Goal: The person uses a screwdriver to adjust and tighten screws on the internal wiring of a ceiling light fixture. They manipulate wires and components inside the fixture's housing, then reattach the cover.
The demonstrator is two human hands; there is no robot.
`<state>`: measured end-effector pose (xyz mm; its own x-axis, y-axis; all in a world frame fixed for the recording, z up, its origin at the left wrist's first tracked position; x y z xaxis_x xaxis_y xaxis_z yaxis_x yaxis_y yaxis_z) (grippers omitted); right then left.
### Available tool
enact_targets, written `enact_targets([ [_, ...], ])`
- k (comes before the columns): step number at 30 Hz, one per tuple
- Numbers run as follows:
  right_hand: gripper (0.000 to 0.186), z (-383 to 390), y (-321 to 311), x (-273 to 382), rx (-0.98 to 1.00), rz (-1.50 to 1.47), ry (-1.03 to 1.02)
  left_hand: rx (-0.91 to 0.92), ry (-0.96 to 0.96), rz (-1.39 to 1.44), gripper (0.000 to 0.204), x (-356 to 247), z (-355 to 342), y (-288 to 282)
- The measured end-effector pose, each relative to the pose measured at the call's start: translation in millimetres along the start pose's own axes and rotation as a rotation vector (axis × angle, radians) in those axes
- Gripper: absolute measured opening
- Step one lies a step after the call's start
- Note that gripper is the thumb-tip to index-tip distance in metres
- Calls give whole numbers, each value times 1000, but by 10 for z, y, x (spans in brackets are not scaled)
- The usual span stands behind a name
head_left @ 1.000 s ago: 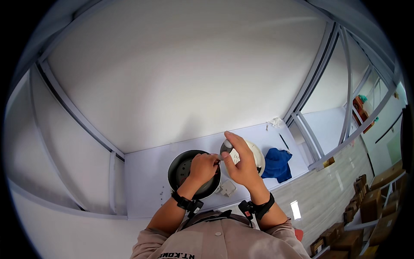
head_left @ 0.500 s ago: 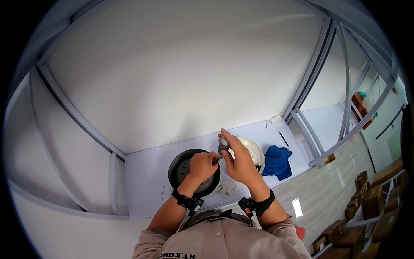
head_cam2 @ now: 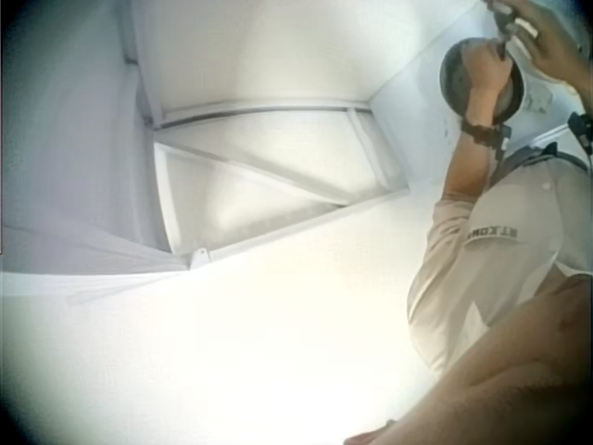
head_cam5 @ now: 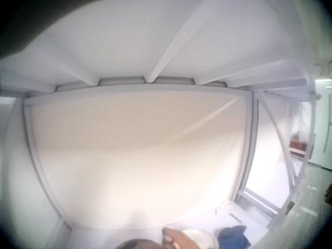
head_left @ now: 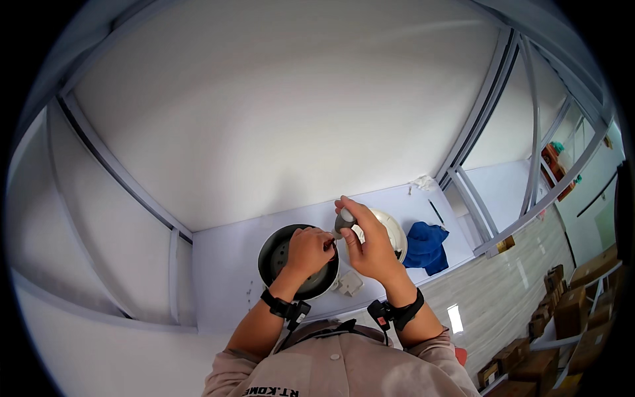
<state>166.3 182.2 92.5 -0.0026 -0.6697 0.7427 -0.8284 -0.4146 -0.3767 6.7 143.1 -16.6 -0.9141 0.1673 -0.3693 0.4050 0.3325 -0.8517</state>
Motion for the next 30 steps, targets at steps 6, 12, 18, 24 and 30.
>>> enact_targets([
  [6, 54, 33, 10, 3, -47, -77, -8, -122, 32, 4, 10, 34, 122, -152],
  [12, 54, 65, -6, 26, -142, -305, -44, -186, -67, 41, 9, 184, 335, -489],
  [18, 55, 111, -67, -120, -224, -327, -23, -458, -325, 238, 8, 549, 881, -878],
  [24, 53, 170, -9, -287, -289, -279, 42, -520, -563, 162, 13, 1124, 1552, -790],
  [30, 54, 264, 90, -291, -252, -270, 73, -283, -708, 48, 14, 1408, 2176, -173],
])
Point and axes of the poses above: each hand's wrist, its own z-axis away from the middle knuckle, its own y-axis out of the palm, x = y × z, the point moved 4 cm from there along -z, towards the middle knuckle, and after that the axes turned 9 degrees about y, right-handed, at the moved point
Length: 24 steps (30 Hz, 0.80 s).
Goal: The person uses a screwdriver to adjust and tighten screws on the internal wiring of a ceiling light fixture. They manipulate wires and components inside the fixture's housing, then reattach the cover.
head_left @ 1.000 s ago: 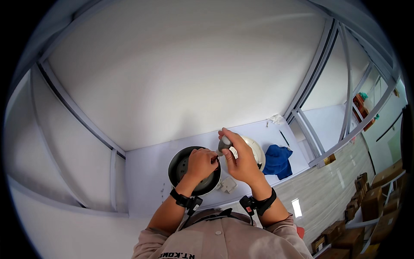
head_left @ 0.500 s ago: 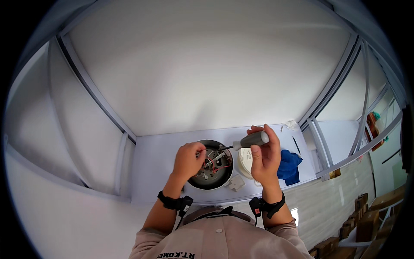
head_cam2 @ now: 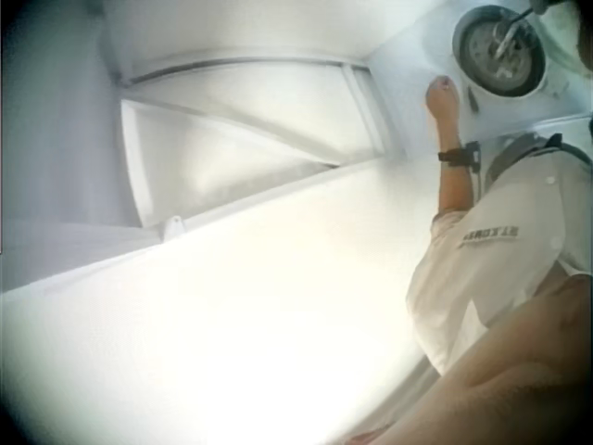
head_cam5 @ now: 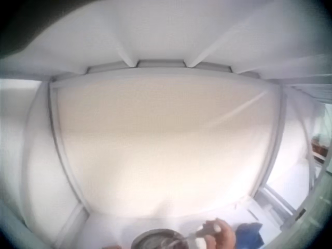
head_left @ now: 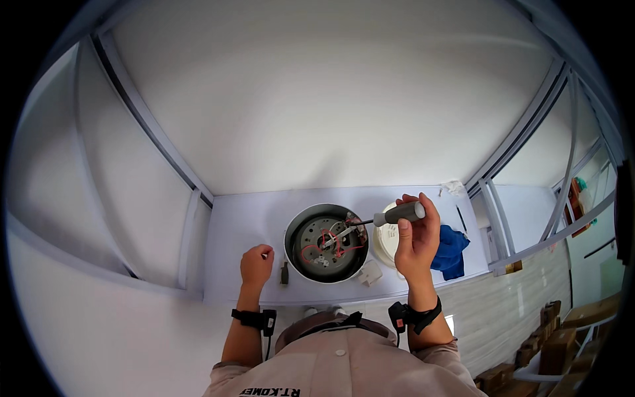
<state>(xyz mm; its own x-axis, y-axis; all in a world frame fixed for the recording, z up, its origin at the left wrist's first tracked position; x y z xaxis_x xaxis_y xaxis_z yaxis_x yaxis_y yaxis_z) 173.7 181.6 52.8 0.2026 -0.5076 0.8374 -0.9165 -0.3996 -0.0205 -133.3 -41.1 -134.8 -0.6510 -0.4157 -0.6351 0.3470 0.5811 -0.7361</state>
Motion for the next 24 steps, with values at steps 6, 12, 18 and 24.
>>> enact_targets([
  [6, 52, 65, 55, -24, 27, -4, 14, -38, 150, -232, 9, 154, 225, 304],
  [12, 52, 81, 55, -90, -2, 45, 0, -1, 97, -259, 8, 192, 233, 422],
  [18, 52, 84, 55, -81, -55, 37, -5, 86, 94, -356, 9, 177, 208, 432],
  [24, 53, 67, 25, -44, -80, 18, -40, 111, 75, -327, 10, 168, 191, 399],
])
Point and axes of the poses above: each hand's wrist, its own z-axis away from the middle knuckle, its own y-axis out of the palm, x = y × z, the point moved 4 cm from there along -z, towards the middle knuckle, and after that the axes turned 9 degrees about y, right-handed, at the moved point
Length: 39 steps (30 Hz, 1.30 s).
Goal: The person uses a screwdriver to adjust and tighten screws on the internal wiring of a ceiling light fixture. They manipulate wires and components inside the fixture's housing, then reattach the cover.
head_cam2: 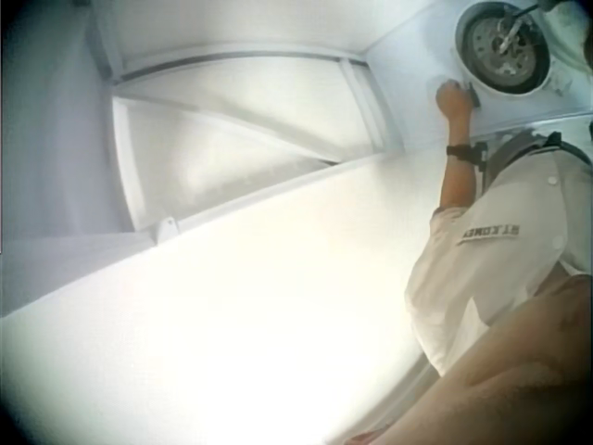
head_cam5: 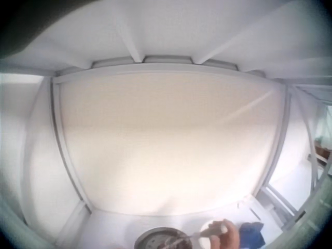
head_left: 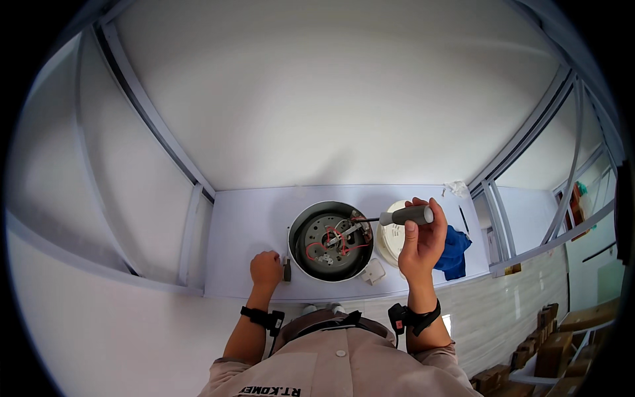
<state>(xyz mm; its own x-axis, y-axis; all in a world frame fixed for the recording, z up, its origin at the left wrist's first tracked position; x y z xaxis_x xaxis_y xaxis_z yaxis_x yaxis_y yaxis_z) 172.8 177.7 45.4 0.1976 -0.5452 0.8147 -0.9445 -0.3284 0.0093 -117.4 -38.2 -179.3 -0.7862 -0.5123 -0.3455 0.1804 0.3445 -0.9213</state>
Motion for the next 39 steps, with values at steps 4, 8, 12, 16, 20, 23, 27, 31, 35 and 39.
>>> enact_targets([
  [4, 53, -31, -17, -48, -10, 16, -11, -94, -13, 28, 10, -75, -29, -223],
  [8, 52, -93, 76, -44, 15, 87, -31, -272, 45, 70, 10, -298, -230, -708],
  [12, 47, -156, 168, -30, 29, 250, -101, -427, 224, 249, 10, -938, -456, -1266],
  [16, 48, -148, 275, -66, 59, 254, -71, -335, 430, 451, 16, -1658, -580, -1485],
  [20, 51, -183, 337, -14, 102, 338, -153, -260, 558, 522, 27, -1993, -746, -1332],
  [23, 53, -214, 365, 43, 137, 410, -240, -178, 616, 592, 32, -2167, -835, -1328],
  [27, 53, -230, 355, 38, 132, 397, -226, -83, 644, 664, 31, -2304, -912, -1362],
  [31, 53, -248, 356, 27, 126, 385, -217, -43, 668, 662, 33, -2297, -949, -1345],
  [35, 52, -260, 355, 9, 124, 378, -206, -80, 679, 669, 32, -2334, -972, -1355],
  [39, 52, -271, 361, 37, 129, 383, -200, -87, 659, 705, 30, -2360, -1002, -1349],
])
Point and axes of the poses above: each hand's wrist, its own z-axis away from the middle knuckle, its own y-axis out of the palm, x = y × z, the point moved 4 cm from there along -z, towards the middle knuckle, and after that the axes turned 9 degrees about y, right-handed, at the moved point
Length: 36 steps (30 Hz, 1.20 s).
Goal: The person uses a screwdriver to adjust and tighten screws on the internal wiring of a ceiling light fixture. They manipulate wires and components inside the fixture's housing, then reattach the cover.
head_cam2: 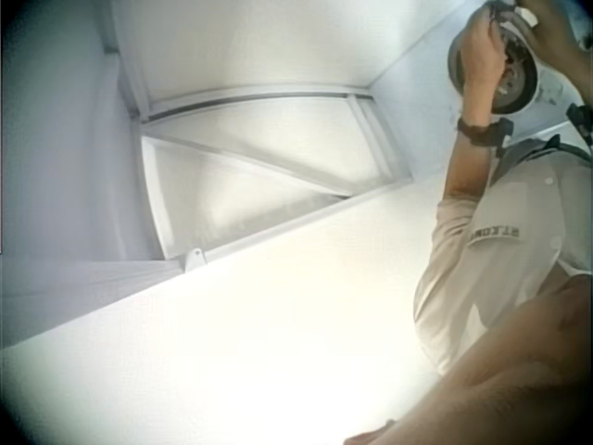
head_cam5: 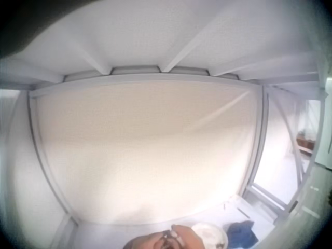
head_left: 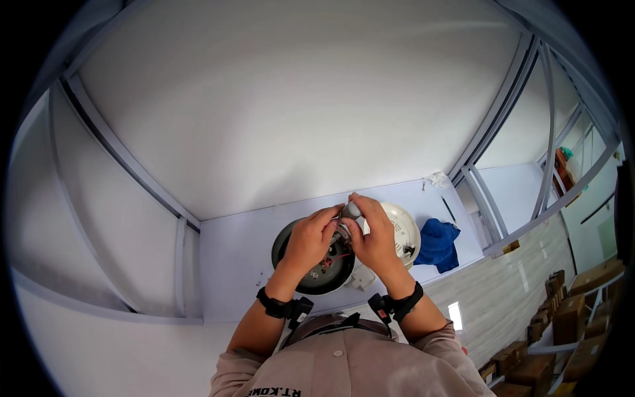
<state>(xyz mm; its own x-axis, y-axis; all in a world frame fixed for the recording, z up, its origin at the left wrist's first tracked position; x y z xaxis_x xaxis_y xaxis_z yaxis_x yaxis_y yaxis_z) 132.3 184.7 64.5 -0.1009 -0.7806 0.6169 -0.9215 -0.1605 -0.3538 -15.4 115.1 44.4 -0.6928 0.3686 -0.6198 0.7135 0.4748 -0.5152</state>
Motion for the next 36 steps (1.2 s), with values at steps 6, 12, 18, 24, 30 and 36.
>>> enact_targets([
  [6, 51, -2, -7, 0, 2, -14, 21, -5, 0, 24, 29, 18, -32, 15],
  [12, 51, 12, -1, -70, -10, -61, 74, 8, -21, 46, 28, 26, -58, 24],
  [18, 50, 30, 11, -119, -18, -94, 118, 15, -23, 45, 27, 26, -67, 17],
  [24, 51, 8, 17, -98, -19, -54, 79, 10, -18, 38, 27, 36, -73, 13],
  [30, 51, 13, 26, -99, -24, -52, 82, 1, -16, 24, 25, 37, -70, 23],
  [36, 51, -8, 6, -71, -30, -53, 69, -7, -9, 36, 25, 17, -83, 16],
])
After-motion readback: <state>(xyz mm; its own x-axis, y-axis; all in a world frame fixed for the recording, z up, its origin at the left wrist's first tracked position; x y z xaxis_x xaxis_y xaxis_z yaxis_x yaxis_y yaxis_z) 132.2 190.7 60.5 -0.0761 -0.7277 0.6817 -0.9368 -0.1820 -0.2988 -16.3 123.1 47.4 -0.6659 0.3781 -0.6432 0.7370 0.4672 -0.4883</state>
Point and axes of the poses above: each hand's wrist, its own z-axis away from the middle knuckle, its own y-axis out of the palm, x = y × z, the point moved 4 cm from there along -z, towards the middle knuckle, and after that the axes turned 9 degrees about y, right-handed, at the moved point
